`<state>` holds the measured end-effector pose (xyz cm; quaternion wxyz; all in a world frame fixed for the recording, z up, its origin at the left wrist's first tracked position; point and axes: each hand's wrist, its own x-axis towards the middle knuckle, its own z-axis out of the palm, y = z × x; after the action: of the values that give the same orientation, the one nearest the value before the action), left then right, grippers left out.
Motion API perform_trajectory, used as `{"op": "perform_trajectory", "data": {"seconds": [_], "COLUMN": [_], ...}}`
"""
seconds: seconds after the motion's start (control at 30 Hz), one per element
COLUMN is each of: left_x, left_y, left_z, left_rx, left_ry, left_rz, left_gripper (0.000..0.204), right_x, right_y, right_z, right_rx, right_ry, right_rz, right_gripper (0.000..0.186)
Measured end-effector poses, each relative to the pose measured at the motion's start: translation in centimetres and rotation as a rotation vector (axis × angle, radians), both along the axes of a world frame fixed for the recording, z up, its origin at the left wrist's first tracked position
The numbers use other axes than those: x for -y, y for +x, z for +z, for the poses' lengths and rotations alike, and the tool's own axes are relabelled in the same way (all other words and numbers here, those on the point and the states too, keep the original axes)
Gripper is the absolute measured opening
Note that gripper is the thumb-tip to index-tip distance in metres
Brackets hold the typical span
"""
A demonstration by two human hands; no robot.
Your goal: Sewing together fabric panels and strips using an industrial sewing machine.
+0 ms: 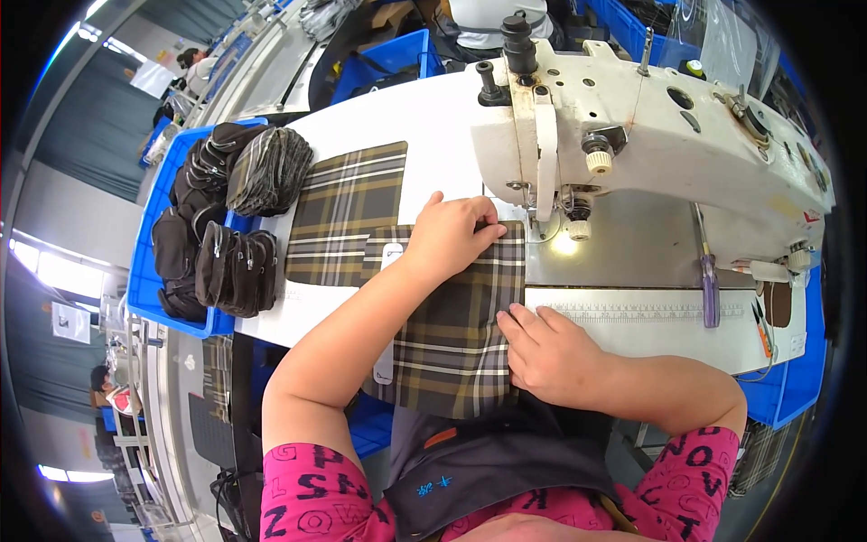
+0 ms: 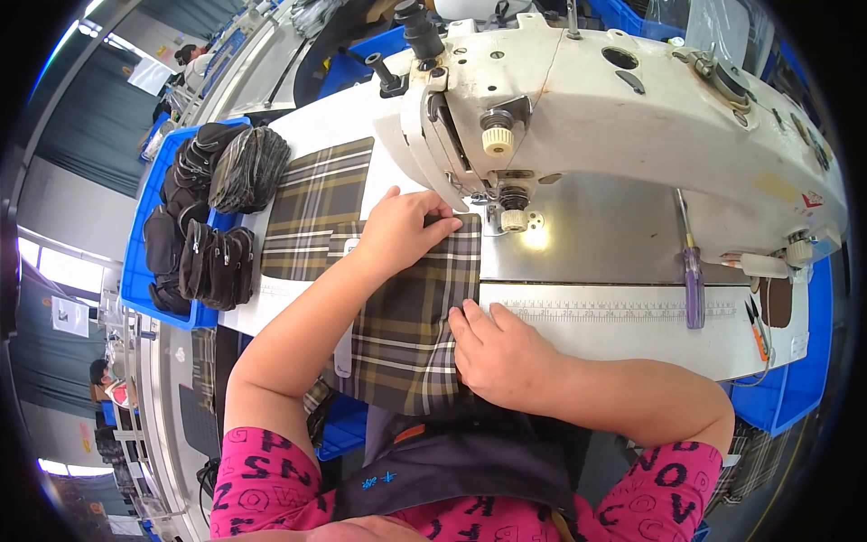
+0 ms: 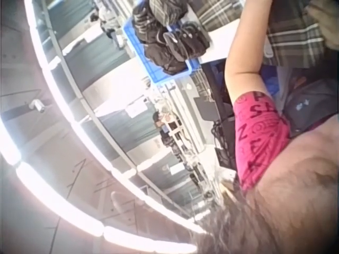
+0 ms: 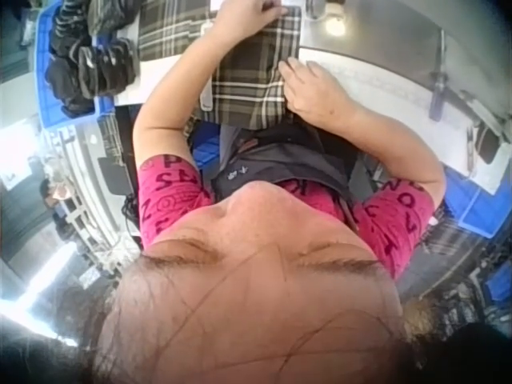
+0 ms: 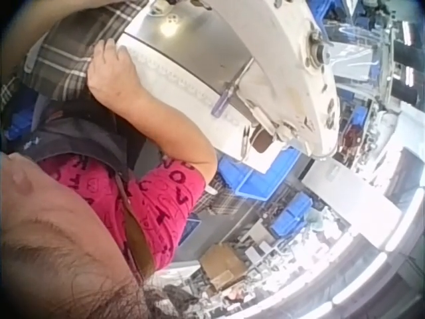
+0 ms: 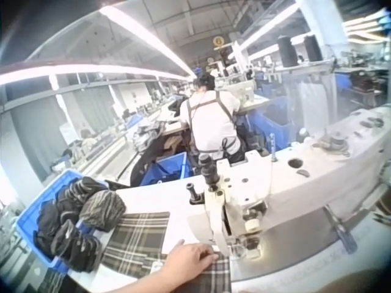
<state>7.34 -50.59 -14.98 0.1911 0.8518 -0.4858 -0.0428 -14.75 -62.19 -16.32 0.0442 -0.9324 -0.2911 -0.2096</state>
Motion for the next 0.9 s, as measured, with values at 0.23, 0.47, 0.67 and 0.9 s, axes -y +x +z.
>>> {"op": "perform_trajectory", "data": {"seconds": [0.23,0.47,0.67,0.9], "left_x": [0.1,0.2,0.5,-0.9], "left_y": [0.6,0.5,-0.5,-1.7], "left_z": [-0.5,-0.4,-1.0,-1.9], "left_rx": [-0.007,0.027,0.103,0.298], "left_ry": [-0.047,-0.058,-0.110,-0.135], "left_rz": [-0.023,-0.033,-0.052,-0.258], "left_gripper": [0.020,0.019,0.009,0.026], "right_x": [-0.1,0.0,0.0,0.3], "right_y": [-0.2,-0.3,-0.2,0.0], "right_z": [-0.5,-0.1,-0.2,0.3], "right_rx": [-0.048,-0.082,-0.096,-0.041], "right_ry": [-0.029,-0.024,-0.014,0.006], "right_rz": [-0.056,-0.062,-0.068,-0.009], "right_gripper": [0.040,0.042,0.042,0.035]}}
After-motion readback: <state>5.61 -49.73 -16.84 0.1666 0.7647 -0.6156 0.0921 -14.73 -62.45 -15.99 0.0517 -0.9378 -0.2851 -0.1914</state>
